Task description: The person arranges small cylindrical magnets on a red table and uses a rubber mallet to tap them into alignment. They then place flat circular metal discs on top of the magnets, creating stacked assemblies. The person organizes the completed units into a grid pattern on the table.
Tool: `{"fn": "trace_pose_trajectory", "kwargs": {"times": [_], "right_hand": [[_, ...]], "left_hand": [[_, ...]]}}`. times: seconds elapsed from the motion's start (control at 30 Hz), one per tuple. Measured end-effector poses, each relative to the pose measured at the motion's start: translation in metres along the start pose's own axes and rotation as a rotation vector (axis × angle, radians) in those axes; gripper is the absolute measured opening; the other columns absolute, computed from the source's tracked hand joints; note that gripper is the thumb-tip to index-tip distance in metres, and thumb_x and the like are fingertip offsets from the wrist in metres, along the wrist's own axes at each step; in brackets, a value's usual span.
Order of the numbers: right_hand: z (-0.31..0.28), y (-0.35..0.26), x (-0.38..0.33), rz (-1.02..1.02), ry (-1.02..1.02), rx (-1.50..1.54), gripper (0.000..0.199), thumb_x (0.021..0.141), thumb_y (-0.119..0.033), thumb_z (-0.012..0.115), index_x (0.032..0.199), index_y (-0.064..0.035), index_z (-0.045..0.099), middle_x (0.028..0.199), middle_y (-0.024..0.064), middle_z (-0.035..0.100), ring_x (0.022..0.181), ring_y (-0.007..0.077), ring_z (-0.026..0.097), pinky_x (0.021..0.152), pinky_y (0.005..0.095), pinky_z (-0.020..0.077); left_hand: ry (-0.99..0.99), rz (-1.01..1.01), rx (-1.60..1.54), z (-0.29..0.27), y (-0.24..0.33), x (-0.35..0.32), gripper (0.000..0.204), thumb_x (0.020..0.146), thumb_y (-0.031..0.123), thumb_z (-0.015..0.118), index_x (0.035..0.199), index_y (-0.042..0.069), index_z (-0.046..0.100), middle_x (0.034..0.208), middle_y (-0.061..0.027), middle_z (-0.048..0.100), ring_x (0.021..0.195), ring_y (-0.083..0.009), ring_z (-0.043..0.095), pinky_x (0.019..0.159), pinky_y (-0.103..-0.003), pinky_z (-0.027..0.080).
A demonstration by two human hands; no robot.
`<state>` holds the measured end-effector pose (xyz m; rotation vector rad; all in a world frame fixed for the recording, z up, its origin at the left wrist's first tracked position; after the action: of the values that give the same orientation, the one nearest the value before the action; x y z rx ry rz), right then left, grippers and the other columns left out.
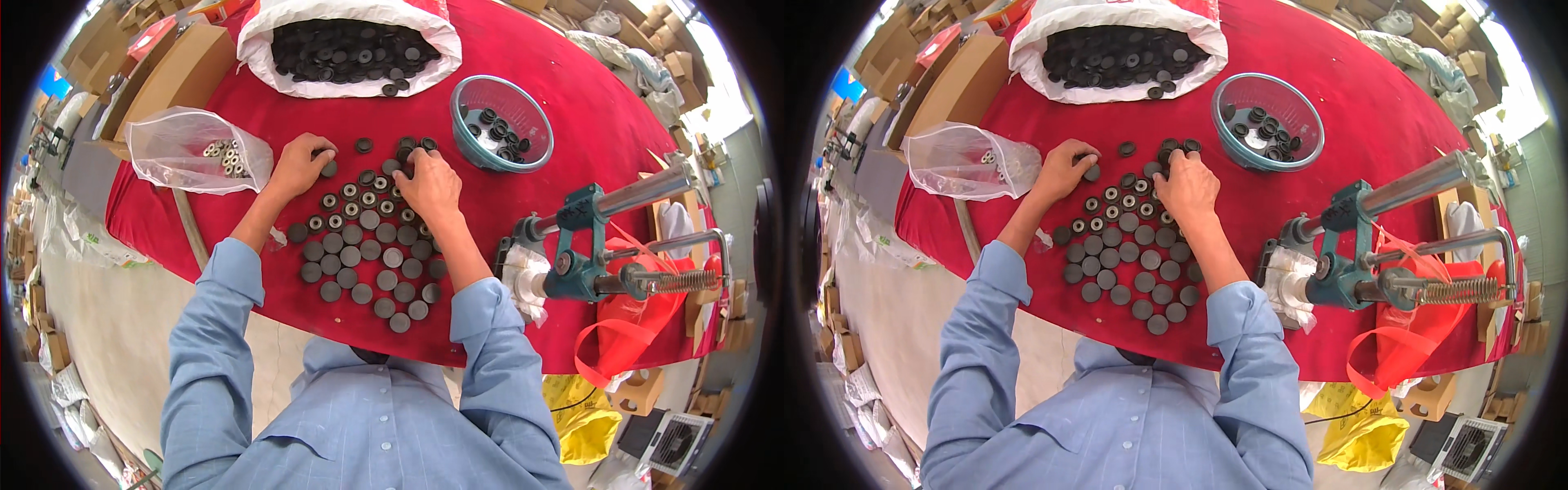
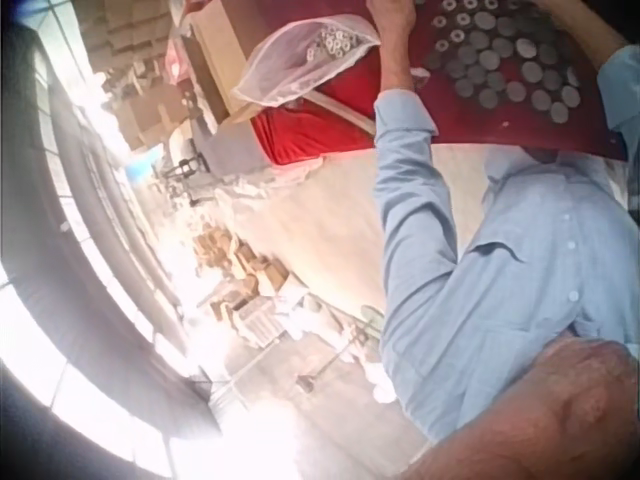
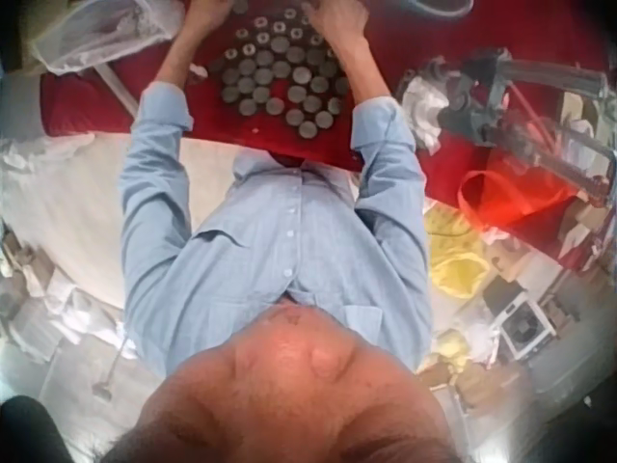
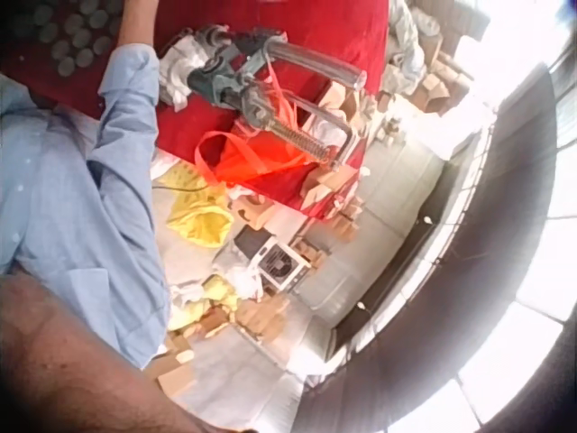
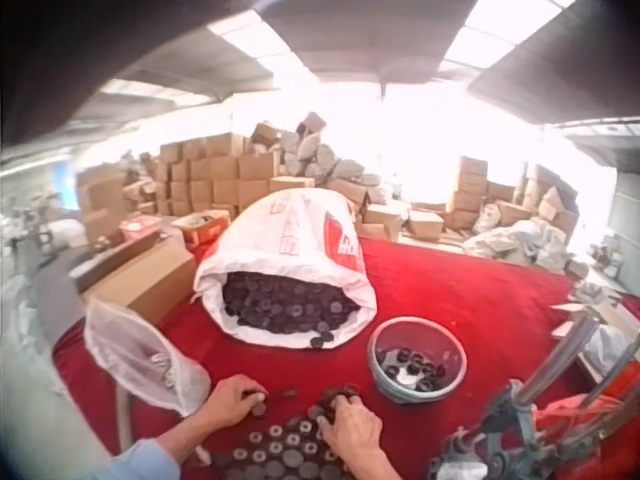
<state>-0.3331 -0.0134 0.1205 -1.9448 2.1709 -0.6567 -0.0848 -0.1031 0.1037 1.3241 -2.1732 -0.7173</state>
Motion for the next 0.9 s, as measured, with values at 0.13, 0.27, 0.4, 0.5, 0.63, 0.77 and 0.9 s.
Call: {"fn": "trace_pose_trajectory", "kwargs": {"times": [0.13, 0.27, 0.4, 0.5, 0.63, 0.77, 0.9], "right_hand": [[0.012, 0.005, 0.007, -0.072, 0.013, 0.038, 0.028, 0.087, -0.022, 0.085, 0.108, -0.0069, 0.074, 0.110, 0.0173, 0.075, 0.097, 0.0398, 0.076, 0.085, 0.0509, 0.0613], [-0.004, 0.029, 0.002, -0.041, 0.075, 0.274, 0.018, 0.089, -0.011, 0.080, 0.105, -0.0037, 0.074, 0.095, 0.0177, 0.075, 0.093, 0.0368, 0.075, 0.083, 0.0491, 0.0585], [-0.020, 0.060, -0.023, -0.024, 0.086, 0.341, 0.022, 0.090, -0.008, 0.078, 0.112, -0.0022, 0.076, 0.100, 0.0191, 0.076, 0.093, 0.0390, 0.075, 0.087, 0.0481, 0.0590], [-0.026, 0.069, -0.042, -0.042, 0.146, 0.239, 0.027, 0.090, -0.008, 0.078, 0.117, -0.0030, 0.077, 0.108, 0.0197, 0.075, 0.098, 0.0392, 0.073, 0.091, 0.0479, 0.0586], [-0.032, 0.065, -0.061, 0.004, 0.080, 0.127, 0.030, 0.090, -0.008, 0.078, 0.120, -0.0046, 0.078, 0.119, 0.0164, 0.073, 0.110, 0.0368, 0.070, 0.096, 0.0472, 0.0573], [-0.032, 0.062, -0.068, -0.094, 0.127, 0.022, 0.033, 0.090, -0.008, 0.078, 0.124, -0.0060, 0.078, 0.121, 0.0110, 0.072, 0.115, 0.0347, 0.068, 0.099, 0.0460, 0.0568], [-0.032, 0.062, -0.073, -0.102, 0.148, 0.033, 0.037, 0.091, -0.007, 0.078, 0.127, -0.0066, 0.076, 0.123, 0.0109, 0.072, 0.115, 0.0350, 0.068, 0.099, 0.0464, 0.0564]], "left_hand": [[0.054, 0.116, 0.092, -0.008, 0.001, -0.021, 0.024, 0.097, 0.010, 0.074, 0.120, 0.005, 0.079, 0.131, -0.0156, 0.069, 0.113, -0.0337, 0.070, 0.098, -0.042, 0.057], [0.011, 0.236, 0.224, -0.007, 0.006, -0.040, 0.029, 0.094, 0.007, 0.076, 0.123, 0.005, 0.078, 0.141, -0.0168, 0.065, 0.121, -0.0367, 0.067, 0.103, -0.045, 0.055], [0.053, 0.284, 0.249, -0.004, 0.000, -0.046, 0.032, 0.091, 0.004, 0.076, 0.124, 0.005, 0.078, 0.146, -0.0178, 0.063, 0.120, -0.0361, 0.067, 0.103, -0.046, 0.055], [0.064, 0.265, 0.216, -0.004, 0.002, -0.050, 0.033, 0.091, 0.003, 0.076, 0.124, 0.003, 0.077, 0.147, -0.0178, 0.062, 0.115, -0.0346, 0.068, 0.100, -0.046, 0.057], [0.069, 0.334, 0.234, -0.003, 0.003, -0.057, 0.031, 0.091, 0.003, 0.077, 0.122, 0.002, 0.076, 0.136, -0.0157, 0.069, 0.111, -0.0338, 0.069, 0.096, -0.044, 0.058], [0.061, 0.320, 0.205, -0.007, 0.010, -0.060, 0.032, 0.090, 0.004, 0.078, 0.122, 0.002, 0.075, 0.127, -0.0137, 0.073, 0.114, -0.0338, 0.069, 0.098, -0.044, 0.057], [0.057, 0.216, -0.033, -0.023, 0.030, -0.078, 0.034, 0.088, 0.003, 0.081, 0.121, 0.003, 0.074, 0.122, -0.0139, 0.074, 0.113, -0.0339, 0.071, 0.096, -0.042, 0.057]]}}
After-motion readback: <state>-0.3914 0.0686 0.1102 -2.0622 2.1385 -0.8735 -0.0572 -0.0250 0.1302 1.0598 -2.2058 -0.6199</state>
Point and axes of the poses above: each hand's wrist, its own x-axis towards the middle knuckle, its own z-axis out of the palm, y = z × x, the point moved 5 cm from there along x, towards the middle knuckle
